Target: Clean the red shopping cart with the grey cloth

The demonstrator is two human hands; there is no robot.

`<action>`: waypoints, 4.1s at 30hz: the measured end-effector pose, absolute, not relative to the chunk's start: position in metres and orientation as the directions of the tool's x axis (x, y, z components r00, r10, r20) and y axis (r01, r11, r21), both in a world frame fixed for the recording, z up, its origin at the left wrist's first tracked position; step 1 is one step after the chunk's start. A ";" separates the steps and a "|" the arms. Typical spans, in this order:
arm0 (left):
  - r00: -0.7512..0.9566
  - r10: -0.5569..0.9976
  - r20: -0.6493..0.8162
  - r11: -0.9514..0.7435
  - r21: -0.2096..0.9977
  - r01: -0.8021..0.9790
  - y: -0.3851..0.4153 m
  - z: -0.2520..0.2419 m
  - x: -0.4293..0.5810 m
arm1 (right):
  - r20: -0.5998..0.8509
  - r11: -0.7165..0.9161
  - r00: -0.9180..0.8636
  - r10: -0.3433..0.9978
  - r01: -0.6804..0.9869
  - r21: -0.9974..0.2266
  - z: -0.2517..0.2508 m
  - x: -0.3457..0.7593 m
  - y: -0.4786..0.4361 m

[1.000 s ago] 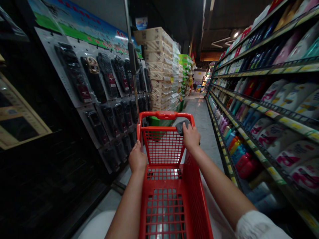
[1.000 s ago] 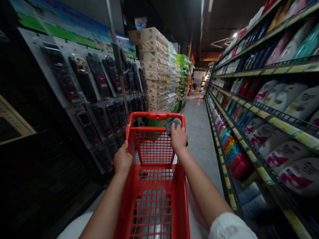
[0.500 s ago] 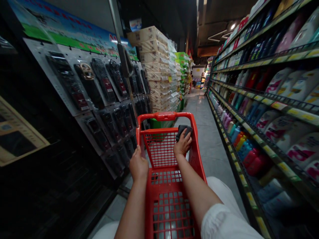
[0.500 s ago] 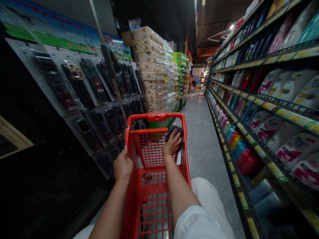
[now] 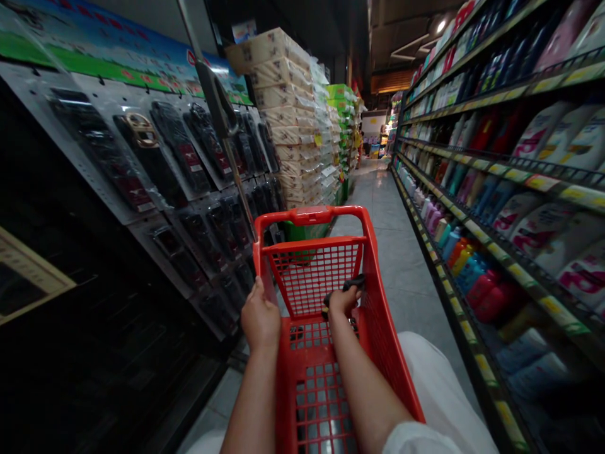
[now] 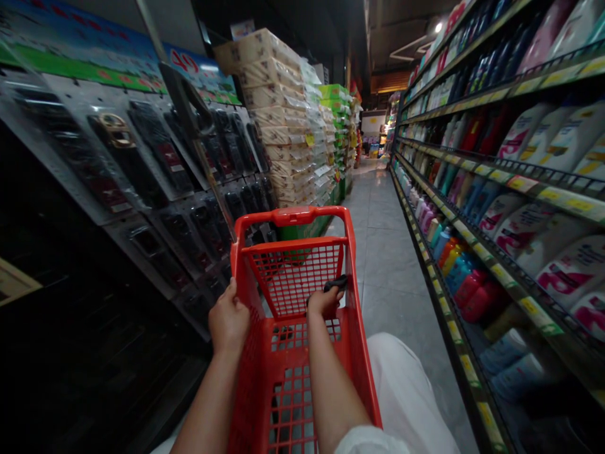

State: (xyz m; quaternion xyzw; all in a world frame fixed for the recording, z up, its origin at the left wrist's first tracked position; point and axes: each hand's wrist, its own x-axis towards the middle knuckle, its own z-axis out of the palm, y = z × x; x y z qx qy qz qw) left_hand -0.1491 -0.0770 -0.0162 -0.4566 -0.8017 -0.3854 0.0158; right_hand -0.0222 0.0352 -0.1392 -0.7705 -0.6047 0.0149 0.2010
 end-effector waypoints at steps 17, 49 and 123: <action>-0.586 0.723 0.367 0.304 0.592 0.746 -0.073 -0.016 -0.148 | 0.095 -0.353 0.484 0.870 0.745 -0.566 -0.097 -0.027 0.043; -0.601 0.687 0.408 0.261 0.633 0.729 -0.075 -0.019 -0.147 | 0.574 0.274 0.276 0.771 0.670 -0.690 -0.099 -0.060 0.038; -0.641 0.686 0.344 0.287 0.681 0.674 -0.075 -0.006 -0.138 | 0.518 0.339 0.459 0.721 0.419 -0.843 -0.143 -0.071 0.033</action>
